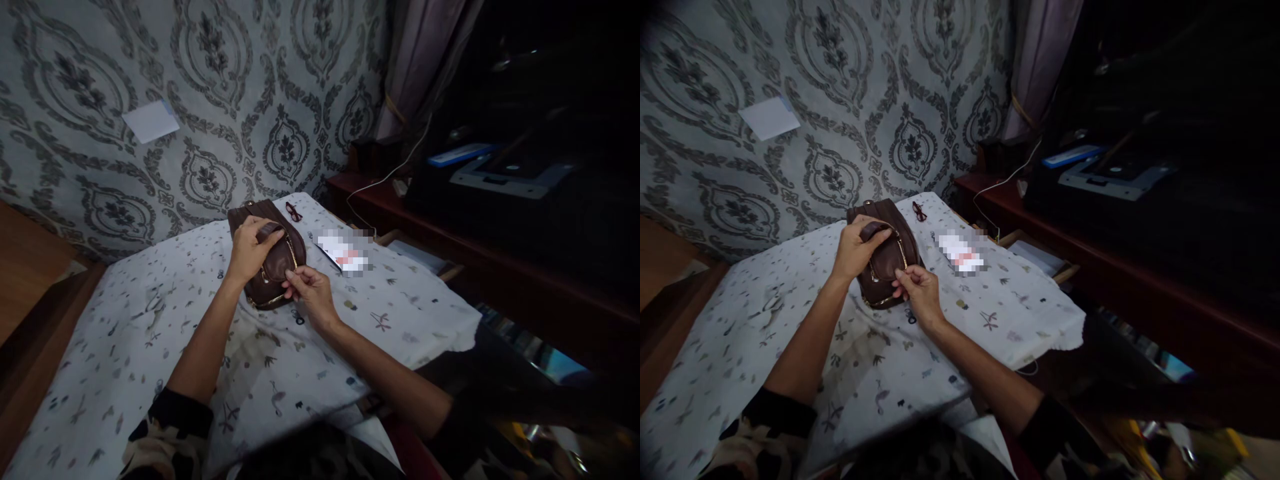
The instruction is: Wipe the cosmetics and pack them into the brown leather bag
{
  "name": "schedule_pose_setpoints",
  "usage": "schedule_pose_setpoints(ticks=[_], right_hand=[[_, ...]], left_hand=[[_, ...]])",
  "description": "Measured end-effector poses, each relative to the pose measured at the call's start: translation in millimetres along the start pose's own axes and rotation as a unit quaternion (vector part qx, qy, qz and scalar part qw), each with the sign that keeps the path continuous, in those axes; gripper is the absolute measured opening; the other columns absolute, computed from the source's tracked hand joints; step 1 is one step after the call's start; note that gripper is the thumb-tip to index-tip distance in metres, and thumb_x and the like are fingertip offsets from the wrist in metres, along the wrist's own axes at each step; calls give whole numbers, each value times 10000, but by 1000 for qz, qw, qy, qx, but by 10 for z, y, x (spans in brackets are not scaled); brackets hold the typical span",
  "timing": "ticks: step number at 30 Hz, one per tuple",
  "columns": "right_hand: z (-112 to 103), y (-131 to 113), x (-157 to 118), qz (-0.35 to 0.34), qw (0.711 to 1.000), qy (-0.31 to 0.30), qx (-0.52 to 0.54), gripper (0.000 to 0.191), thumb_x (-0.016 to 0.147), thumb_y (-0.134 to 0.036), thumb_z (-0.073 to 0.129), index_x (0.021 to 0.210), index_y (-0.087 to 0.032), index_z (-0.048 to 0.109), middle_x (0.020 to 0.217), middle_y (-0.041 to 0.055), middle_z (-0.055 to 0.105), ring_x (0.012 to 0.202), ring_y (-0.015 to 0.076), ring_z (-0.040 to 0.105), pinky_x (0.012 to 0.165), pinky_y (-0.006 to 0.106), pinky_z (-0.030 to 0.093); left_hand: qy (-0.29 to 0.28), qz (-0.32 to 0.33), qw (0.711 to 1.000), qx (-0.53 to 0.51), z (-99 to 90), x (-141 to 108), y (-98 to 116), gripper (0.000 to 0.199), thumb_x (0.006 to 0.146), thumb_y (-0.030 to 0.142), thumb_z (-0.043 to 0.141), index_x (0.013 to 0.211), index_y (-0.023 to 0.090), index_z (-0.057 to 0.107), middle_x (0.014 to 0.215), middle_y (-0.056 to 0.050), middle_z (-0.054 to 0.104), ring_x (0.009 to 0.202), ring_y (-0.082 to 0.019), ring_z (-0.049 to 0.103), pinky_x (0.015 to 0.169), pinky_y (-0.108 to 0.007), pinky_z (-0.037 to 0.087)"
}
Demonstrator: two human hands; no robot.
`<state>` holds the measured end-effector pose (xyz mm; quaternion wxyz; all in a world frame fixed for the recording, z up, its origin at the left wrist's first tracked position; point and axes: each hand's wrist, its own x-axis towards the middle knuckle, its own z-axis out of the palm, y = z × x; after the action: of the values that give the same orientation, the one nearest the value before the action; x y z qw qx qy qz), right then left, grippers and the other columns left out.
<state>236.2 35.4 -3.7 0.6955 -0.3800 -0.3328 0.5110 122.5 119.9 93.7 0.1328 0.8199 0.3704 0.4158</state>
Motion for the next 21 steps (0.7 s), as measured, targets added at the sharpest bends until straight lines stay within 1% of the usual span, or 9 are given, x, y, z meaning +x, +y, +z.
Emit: schedule_pose_setpoints(ticks=[12, 17, 21], right_hand=[[6, -21, -7, 16, 1000, 1, 12, 445, 607, -544, 866, 673, -214, 574, 578, -5, 696, 421, 111, 567, 405, 216, 352], [8, -21, -7, 20, 1000, 0, 17, 437, 607, -531, 867, 677, -214, 574, 572, -10, 692, 417, 108, 566, 405, 213, 349], [5, -18, 0, 21, 1000, 0, 17, 462, 586, -553, 871, 676, -218, 566, 562, -16, 688, 406, 109, 560, 399, 213, 344]], left_hand=[[-27, 23, 999, -1, -17, -18, -5, 118, 869, 272, 692, 926, 226, 784, 976, -45, 725, 1015, -215, 639, 976, -361, 469], [-51, 29, 998, 23, -40, -27, 9, 117, 869, 299, 705, 935, 242, 784, 991, -41, 721, 1031, -223, 627, 1020, -388, 439], [-61, 32, 997, 33, -46, -34, 15, 117, 866, 298, 710, 943, 254, 786, 987, -35, 716, 1035, -225, 626, 1034, -399, 422]])
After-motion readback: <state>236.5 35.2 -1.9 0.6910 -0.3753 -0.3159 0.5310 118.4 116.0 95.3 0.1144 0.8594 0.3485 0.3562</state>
